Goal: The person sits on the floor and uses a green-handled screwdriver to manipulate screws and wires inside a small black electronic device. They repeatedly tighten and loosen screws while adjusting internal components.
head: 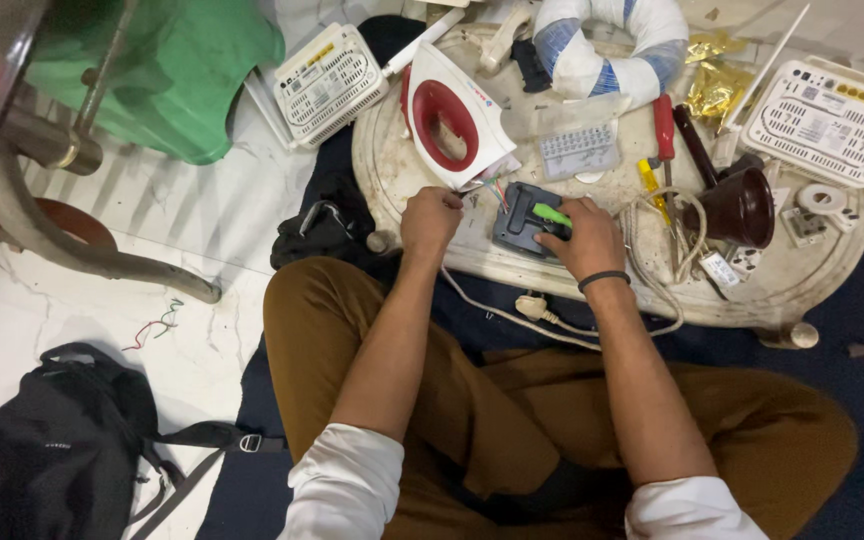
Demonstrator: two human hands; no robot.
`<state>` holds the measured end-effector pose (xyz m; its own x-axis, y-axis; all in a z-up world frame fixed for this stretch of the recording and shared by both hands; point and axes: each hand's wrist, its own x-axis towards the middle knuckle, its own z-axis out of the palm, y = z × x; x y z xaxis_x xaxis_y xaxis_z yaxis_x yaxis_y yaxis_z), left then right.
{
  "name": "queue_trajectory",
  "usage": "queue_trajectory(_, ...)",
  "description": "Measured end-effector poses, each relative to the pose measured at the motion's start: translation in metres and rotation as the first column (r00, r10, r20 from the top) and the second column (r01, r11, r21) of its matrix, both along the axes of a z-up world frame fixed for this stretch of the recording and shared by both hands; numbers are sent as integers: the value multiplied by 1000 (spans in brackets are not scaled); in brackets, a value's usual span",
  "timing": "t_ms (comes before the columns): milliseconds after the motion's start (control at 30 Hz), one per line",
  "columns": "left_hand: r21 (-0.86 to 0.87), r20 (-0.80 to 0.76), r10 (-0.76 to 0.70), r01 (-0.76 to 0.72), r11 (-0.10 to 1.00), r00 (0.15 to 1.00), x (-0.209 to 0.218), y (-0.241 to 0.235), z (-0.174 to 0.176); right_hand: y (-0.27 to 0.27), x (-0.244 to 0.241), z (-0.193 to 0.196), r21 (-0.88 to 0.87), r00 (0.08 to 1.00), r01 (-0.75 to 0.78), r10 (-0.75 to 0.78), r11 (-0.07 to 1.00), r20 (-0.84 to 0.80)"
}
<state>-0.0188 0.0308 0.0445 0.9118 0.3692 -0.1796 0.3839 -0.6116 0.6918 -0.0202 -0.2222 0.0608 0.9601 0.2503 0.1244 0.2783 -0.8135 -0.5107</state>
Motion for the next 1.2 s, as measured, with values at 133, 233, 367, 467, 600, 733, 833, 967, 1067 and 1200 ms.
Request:
queue_trajectory(133, 95, -114, -38, 49, 994, 993, -1, -7, 3, 1, 1, 1, 15, 1000, -3, 3, 1000, -11)
queue_trajectory(233, 192, -54, -70, 79, 978, 996, -2, -10, 2, 1, 1, 2, 29, 1000, -4, 5, 1000, -6)
queue_trajectory(367, 279, -45, -106, 114, 953, 993, 2, -11, -3, 0, 1, 1, 34, 1000, 4, -4, 999, -16)
queue_trajectory(467, 296, -54, -112, 123, 947, 992, 2, -11, -4, 1, 1, 1, 34, 1000, 6, -5, 999, -13)
queue_trajectory(600, 289, -87, -122, 143, 947, 989, 2, -12, 1, 0, 3, 1, 56, 1000, -6, 7, 998, -17)
queue_trajectory(733, 234, -100, -141, 161, 959, 985, 0, -15, 9, 0, 2, 1, 73, 1000, -3, 4, 997, -15)
queue_trajectory(833, 219, -101, -131, 151, 964, 986, 1, -19, 12, -2, 3, 1, 95, 999, 3, 0, 995, -35)
queue_trajectory(967, 226, -55, -160, 169, 959, 986, 2, -24, 13, -2, 6, 2, 116, 999, -7, 12, 993, -43)
queue_trajectory(1067, 238, 12, -188, 180, 954, 982, 1, -31, 11, -3, 6, 2, 123, 997, 12, -3, 992, -75)
queue_trajectory(1200, 282, 75, -233, 204, 937, 969, 2, -33, 10, -3, 6, 3, 120, 994, 28, -15, 992, -106)
